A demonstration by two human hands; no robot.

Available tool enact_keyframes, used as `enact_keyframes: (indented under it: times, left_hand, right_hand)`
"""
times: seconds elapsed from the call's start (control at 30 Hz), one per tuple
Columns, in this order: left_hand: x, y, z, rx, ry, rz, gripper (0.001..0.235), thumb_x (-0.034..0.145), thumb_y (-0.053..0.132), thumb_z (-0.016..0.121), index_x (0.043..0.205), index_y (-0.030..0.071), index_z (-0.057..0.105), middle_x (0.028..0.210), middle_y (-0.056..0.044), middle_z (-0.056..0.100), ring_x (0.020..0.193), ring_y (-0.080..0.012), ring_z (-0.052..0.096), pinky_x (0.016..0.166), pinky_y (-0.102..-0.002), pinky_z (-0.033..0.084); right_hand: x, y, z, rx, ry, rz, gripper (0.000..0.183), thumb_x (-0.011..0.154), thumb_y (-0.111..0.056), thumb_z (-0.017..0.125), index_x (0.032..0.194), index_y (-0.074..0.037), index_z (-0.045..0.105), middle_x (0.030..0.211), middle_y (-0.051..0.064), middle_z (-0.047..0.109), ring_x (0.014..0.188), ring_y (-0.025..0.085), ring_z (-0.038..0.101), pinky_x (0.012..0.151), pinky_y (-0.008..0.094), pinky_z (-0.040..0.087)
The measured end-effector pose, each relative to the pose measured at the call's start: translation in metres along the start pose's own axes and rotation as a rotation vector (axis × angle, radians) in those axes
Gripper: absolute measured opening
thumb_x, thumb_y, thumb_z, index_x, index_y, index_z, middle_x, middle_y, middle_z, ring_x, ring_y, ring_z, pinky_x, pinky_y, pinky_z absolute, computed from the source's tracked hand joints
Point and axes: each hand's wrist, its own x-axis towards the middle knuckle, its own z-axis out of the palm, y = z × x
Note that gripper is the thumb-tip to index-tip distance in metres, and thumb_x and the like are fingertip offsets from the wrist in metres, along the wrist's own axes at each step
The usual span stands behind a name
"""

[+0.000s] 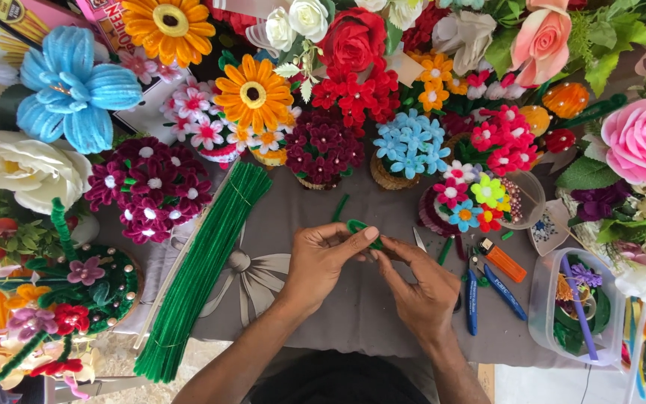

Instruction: Wrapping green floral tape around wire stems to create components for artificial flower arrangements.

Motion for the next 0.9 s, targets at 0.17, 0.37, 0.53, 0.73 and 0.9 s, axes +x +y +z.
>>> enact_keyframes:
  times: [0.17, 0.37, 0.53, 0.73, 0.9]
  left_hand:
    - [-0.001, 0.002, 0.000, 0.005, 0.005, -0.010, 0.016, 0.083, 0.019, 0.082, 0.084, 0.003, 0.081, 0.073, -0.006, 0.074, 0.073, -0.0130, 0.069, 0.075, -0.028, 0.066]
    - [0.000, 0.003, 0.000, 0.002, 0.002, -0.011, 0.018, 0.082, 0.020, 0.082, 0.083, 0.002, 0.081, 0.075, -0.008, 0.076, 0.074, -0.0137, 0.071, 0.077, -0.028, 0.067]
    - [-0.002, 0.001, 0.000, 0.007, -0.013, 0.011, 0.019, 0.084, 0.020, 0.081, 0.084, 0.001, 0.080, 0.077, -0.010, 0.077, 0.076, -0.0169, 0.074, 0.079, -0.031, 0.068]
    - [-0.009, -0.004, -0.001, 0.066, -0.014, 0.003, 0.019, 0.084, 0.022, 0.081, 0.082, 0.003, 0.081, 0.075, -0.007, 0.076, 0.074, -0.0143, 0.071, 0.075, -0.029, 0.064]
    - [-0.013, -0.009, 0.001, 0.019, -0.040, 0.028, 0.017, 0.085, 0.017, 0.081, 0.085, 0.000, 0.080, 0.076, -0.009, 0.076, 0.073, -0.0182, 0.073, 0.073, -0.032, 0.066]
  right_hand:
    - [0.005, -0.006, -0.002, 0.079, -0.019, 0.078, 0.024, 0.089, -0.003, 0.080, 0.111, 0.004, 0.074, 0.103, 0.018, 0.079, 0.093, 0.024, 0.080, 0.080, 0.029, 0.069]
    - [0.001, 0.001, -0.002, 0.056, -0.026, 0.033, 0.022, 0.090, -0.002, 0.079, 0.110, 0.005, 0.075, 0.104, 0.018, 0.079, 0.095, 0.026, 0.080, 0.084, 0.032, 0.069]
    - [0.001, -0.001, -0.003, 0.072, -0.026, 0.029, 0.018, 0.089, 0.002, 0.078, 0.107, 0.004, 0.076, 0.101, 0.017, 0.079, 0.095, 0.027, 0.081, 0.087, 0.034, 0.070]
    - [-0.003, -0.011, -0.007, 0.149, -0.026, 0.160, 0.016, 0.091, -0.005, 0.076, 0.105, 0.002, 0.077, 0.097, 0.014, 0.080, 0.084, 0.018, 0.080, 0.069, 0.024, 0.067]
    - [-0.008, -0.013, -0.010, 0.304, -0.016, 0.327, 0.018, 0.090, -0.003, 0.074, 0.107, 0.002, 0.077, 0.097, 0.015, 0.081, 0.085, 0.020, 0.081, 0.077, 0.026, 0.071]
